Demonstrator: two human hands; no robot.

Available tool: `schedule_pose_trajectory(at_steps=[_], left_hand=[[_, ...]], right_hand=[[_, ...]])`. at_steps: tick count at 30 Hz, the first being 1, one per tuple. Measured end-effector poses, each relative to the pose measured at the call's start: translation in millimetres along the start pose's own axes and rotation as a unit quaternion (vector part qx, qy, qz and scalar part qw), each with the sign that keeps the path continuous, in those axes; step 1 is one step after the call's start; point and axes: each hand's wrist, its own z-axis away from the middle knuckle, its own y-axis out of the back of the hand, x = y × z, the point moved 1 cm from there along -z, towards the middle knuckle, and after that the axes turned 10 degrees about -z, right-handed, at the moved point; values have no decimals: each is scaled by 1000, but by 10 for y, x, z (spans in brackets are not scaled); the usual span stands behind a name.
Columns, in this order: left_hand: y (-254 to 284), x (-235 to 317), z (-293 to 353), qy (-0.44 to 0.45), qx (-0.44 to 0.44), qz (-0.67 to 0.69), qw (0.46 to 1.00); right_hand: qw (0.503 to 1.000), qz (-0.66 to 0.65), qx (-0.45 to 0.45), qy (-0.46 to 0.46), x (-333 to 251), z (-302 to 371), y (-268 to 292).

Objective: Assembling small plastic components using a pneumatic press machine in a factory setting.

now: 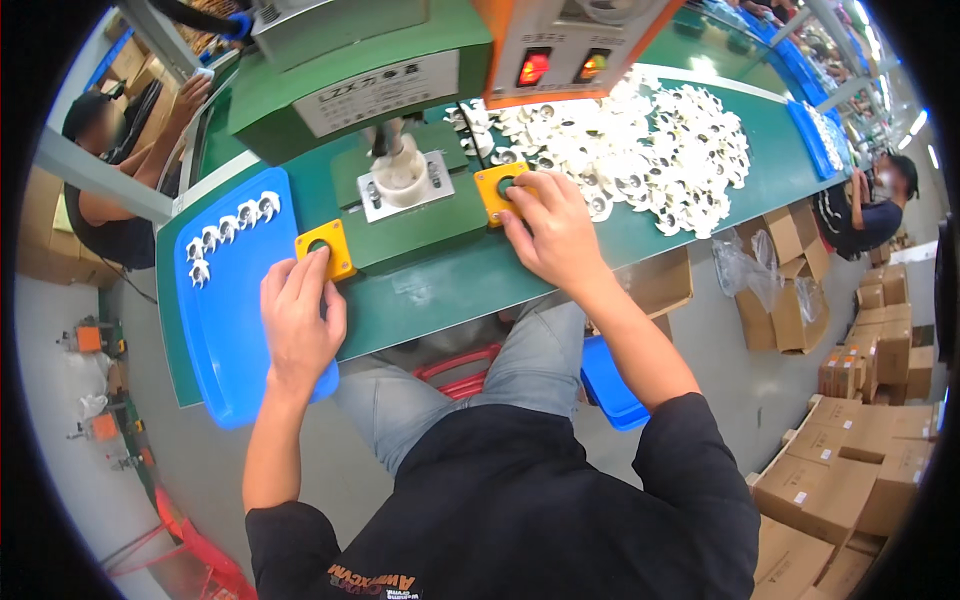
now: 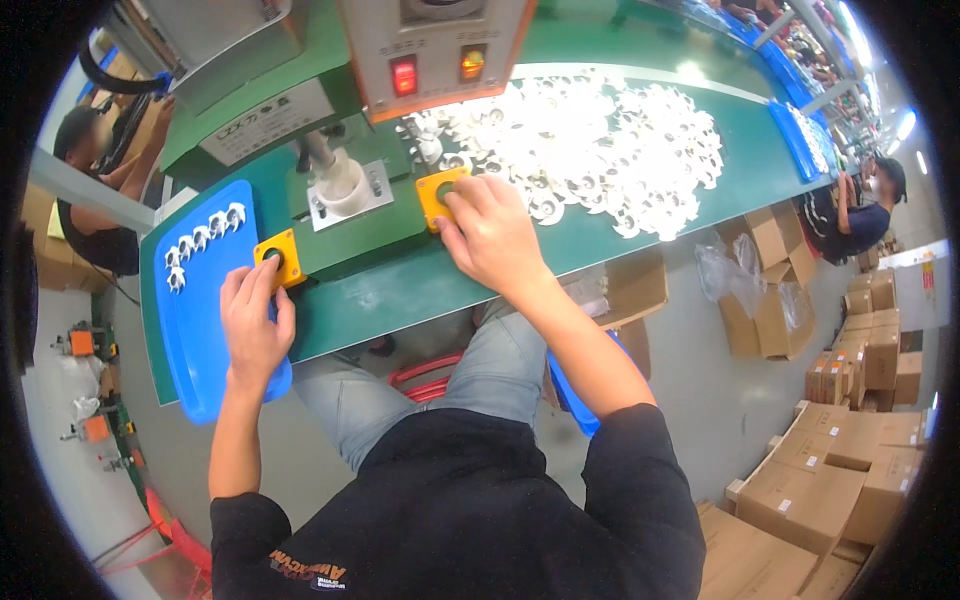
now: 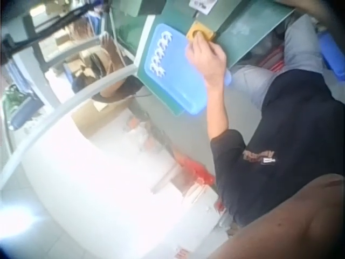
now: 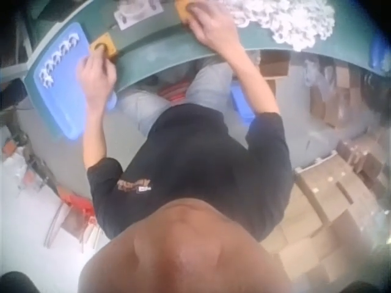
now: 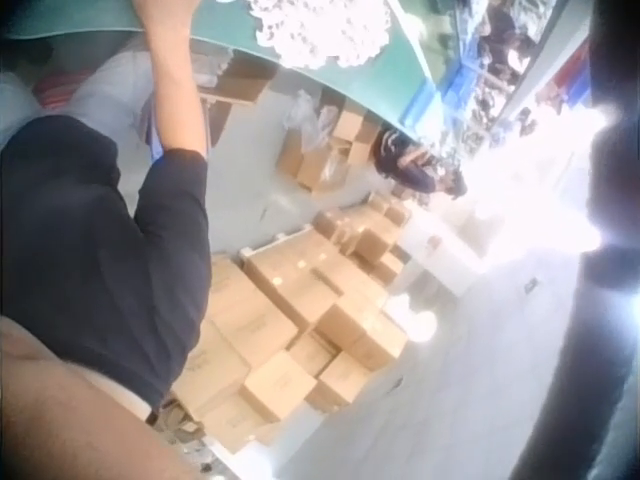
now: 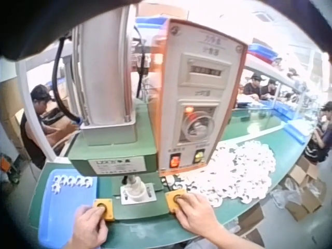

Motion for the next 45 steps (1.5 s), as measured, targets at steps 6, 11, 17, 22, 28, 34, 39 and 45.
schedule_pose_trajectory(at_steps=[6,11,17,22,28,34,39,45], left_hand=[[17,54,1,27,5,3,1000],[45,91,-56,8,15,-10,1000],[91,60,-84,17,29,32,999],[112,69,-345,16,54,45,997],[-50,177,-856,133,50,206,968],[-226,320,-1213,162,72,267,947],[-188,309,-1227,162,49,220,961],[-203,-100,-985,68,85,34,993]], right_hand=[[989,65,90,-96,439,-47,287],[953,231,58,-185,1061,-244,340],[911,314,0,-266,1258,-323,110],[938,199,80,-272,1115,-390,141],[962,45,206,-174,792,-523,282],[954,-116,161,-223,244,-676,188],[946,-189,126,-230,45,-778,-56],[896,-318,90,-296,-226,-976,-406]])
